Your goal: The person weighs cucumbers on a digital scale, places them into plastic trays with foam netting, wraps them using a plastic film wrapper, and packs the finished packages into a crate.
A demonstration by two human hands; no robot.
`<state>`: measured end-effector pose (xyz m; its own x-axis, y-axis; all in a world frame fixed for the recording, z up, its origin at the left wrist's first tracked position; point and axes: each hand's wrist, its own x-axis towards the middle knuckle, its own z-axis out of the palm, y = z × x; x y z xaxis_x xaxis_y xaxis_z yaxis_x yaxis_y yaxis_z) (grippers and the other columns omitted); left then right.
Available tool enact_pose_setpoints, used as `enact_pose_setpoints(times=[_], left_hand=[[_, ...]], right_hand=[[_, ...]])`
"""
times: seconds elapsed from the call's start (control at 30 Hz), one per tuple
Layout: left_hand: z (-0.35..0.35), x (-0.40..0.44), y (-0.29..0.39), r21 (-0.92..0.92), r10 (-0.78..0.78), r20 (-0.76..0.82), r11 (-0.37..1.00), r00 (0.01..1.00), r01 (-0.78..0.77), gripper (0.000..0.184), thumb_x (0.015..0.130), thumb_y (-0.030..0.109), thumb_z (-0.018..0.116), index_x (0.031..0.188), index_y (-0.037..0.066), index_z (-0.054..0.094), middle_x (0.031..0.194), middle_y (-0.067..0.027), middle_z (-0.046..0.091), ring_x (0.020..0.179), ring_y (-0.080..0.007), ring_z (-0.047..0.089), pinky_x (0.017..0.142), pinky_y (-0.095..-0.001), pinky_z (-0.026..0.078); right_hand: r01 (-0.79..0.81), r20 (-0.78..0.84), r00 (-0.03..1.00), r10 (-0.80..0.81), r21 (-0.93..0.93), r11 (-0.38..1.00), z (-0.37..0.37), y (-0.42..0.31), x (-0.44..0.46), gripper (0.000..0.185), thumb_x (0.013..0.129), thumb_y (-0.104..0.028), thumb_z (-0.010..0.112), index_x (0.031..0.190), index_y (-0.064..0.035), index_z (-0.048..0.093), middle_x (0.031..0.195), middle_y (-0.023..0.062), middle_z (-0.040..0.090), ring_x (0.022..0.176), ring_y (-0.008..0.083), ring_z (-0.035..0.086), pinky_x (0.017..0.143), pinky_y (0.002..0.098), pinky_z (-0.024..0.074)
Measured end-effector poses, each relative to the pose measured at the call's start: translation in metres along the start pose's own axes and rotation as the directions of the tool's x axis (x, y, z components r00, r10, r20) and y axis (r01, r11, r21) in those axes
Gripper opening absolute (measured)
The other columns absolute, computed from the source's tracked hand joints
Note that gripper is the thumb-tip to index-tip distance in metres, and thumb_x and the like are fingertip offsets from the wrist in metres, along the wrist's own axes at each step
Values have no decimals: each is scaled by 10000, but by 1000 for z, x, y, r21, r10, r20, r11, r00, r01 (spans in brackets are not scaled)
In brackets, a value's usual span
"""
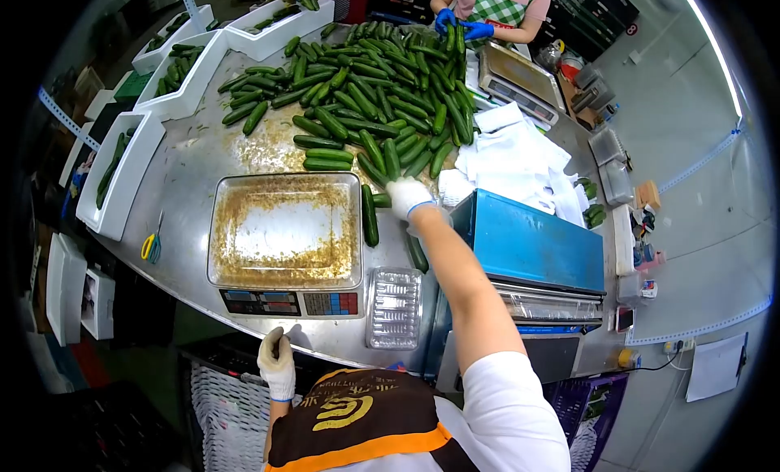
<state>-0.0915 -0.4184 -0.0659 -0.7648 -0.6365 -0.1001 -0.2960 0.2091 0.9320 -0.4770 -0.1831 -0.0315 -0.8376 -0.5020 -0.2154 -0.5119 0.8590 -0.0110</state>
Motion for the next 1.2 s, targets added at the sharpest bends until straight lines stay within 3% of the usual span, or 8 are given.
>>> enact_pose_setpoints(times=[0.2, 0.37, 0.53, 0.67, 0.73, 0.87, 1.1, 1.2], left_hand=[[-1, 24, -2, 37, 73, -45, 997, 996, -72, 172, 910, 2, 622, 1068, -47, 669, 1008, -139, 698, 900, -195, 665, 831, -306, 522], [11, 26, 9, 14, 54, 27, 998, 998, -54, 172, 888, -14, 630, 1054, -39, 670, 986, -139, 701, 884, -216, 672, 813, -314, 520], [15, 19, 13, 8, 53, 93, 999, 994, -54, 163, 880, -2, 637, 1036, -26, 676, 957, -135, 698, 871, -233, 672, 805, -326, 517], [15, 18, 20, 46, 86, 115, 995, 990, -92, 170, 871, -4, 629, 1031, -24, 683, 950, -143, 697, 869, -249, 675, 803, -334, 520], [12, 18, 18, 53, 90, 108, 994, 990, -96, 171, 865, -4, 629, 1026, -24, 686, 949, -145, 697, 871, -251, 676, 805, -335, 521], [3, 19, 20, 56, 80, 88, 995, 993, -85, 182, 861, -10, 623, 1031, -41, 682, 965, -158, 702, 908, -249, 683, 838, -335, 523], [-4, 18, 16, 67, 62, 67, 996, 996, -67, 186, 890, 21, 618, 1049, -56, 675, 967, -148, 709, 901, -210, 677, 833, -313, 522], [-4, 18, 14, 48, 57, 78, 997, 995, -61, 189, 890, 27, 616, 1049, -56, 675, 967, -146, 709, 898, -209, 678, 828, -312, 524]], right_hand=[[-54, -181, 983, 10, -240, 969, 38, -6, 12, 156, 847, -116, 594, 990, -97, 653, 954, 132, 690, 954, 283, 661, 801, 404, 545], [114, -117, 978, -171, -384, 916, -3, -2, 8, 168, 809, -110, 628, 936, -65, 728, 954, 138, 716, 907, 289, 690, 756, 385, 564], [-302, 178, 946, 271, 179, 936, -66, 5, 16, 403, 686, -317, 692, 903, 18, 741, 942, 226, 716, 857, 358, 706, 787, 402, 562], [-417, 233, 909, 346, 463, 782, -47, -10, 5, 518, 692, -472, 668, 837, 20, 745, 916, 248, 713, 852, 352, 709, 792, 404, 551], [-401, 241, 914, 325, 425, 812, -14, -21, 4, 561, 696, -486, 664, 901, 32, 740, 985, 267, 705, 910, 366, 702, 836, 401, 546], [-408, 193, 913, 360, 403, 819, 26, -43, 0, 812, 723, -450, 734, 1357, -8, 485, 1162, 273, 653, 1058, 393, 657, 922, 429, 533], [-346, 127, 938, 322, 314, 884, 15, -46, -9, 965, 756, -390, 717, 1501, -29, 220, 1196, 314, 614, 1087, 427, 631, 939, 467, 512], [-228, 197, 965, 174, 295, 928, 40, -45, -8, 938, 765, -403, 708, 1514, -93, 236, 1366, 376, 430, 1184, 485, 551, 979, 478, 494]])
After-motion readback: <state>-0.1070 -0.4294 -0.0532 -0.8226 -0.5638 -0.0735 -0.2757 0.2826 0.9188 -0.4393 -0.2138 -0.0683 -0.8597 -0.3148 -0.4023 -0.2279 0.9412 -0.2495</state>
